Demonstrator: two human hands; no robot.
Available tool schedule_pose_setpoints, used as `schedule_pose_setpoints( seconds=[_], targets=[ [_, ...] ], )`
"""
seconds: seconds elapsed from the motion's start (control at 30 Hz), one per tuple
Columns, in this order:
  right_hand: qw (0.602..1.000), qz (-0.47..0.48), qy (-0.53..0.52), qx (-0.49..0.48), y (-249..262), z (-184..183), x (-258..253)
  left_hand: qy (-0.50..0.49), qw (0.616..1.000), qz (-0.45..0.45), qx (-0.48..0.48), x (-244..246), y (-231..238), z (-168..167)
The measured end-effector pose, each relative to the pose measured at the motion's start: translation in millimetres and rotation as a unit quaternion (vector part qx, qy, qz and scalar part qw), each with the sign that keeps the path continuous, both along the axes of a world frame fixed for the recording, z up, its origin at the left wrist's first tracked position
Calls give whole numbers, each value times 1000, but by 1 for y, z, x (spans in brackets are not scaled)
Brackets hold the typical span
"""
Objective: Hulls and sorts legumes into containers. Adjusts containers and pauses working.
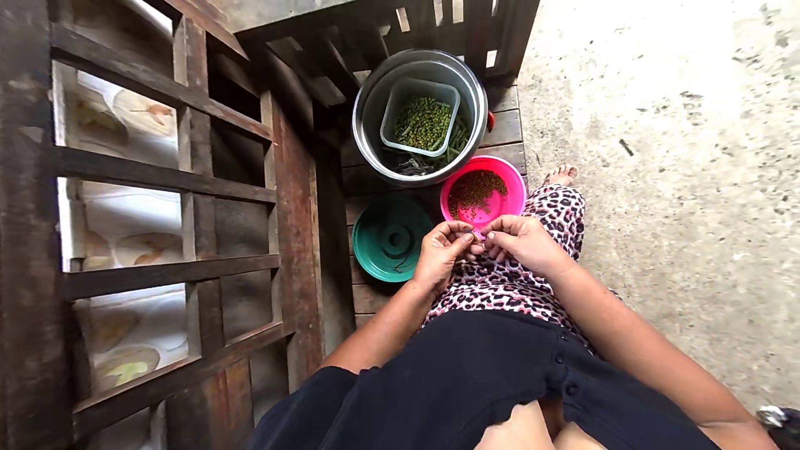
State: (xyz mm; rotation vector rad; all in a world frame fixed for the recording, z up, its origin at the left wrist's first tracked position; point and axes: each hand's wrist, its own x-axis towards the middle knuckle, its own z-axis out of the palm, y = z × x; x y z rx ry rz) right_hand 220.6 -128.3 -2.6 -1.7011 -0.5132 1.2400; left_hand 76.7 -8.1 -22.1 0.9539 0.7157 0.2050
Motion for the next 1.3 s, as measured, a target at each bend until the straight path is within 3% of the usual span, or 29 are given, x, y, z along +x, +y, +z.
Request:
schedule_pose_setpoints(
  seconds=[0.33,0.63,0.73,0.83,0.9,1.07,1.2,1.3],
  targets=[
    [999,5,42,8,2,2,-3,-10,998,14,54,-4,4,-14],
    [988,40,-145,41,2,-4,-9,-33,998,-21,43,-9,5,-17],
    [967,71,-243,28,3,-4,-12,-43,976,-83,196,-11,11,-15],
    [937,103,-331,38,4,-7,-15,-42,899,-149,409,-9,18,-17],
    [923,128,-361,38,4,-7,-16,-33,859,-173,481,-6,21,-16],
    [901,140,-408,40,6,-11,-19,-28,837,-182,516,-1,17,-17],
    [851,136,-498,96,8,-22,-23,-10,826,-181,534,-1,13,-19],
    [863,105,-483,102,12,-25,-22,-23,824,-134,550,-1,9,-23]
  ],
)
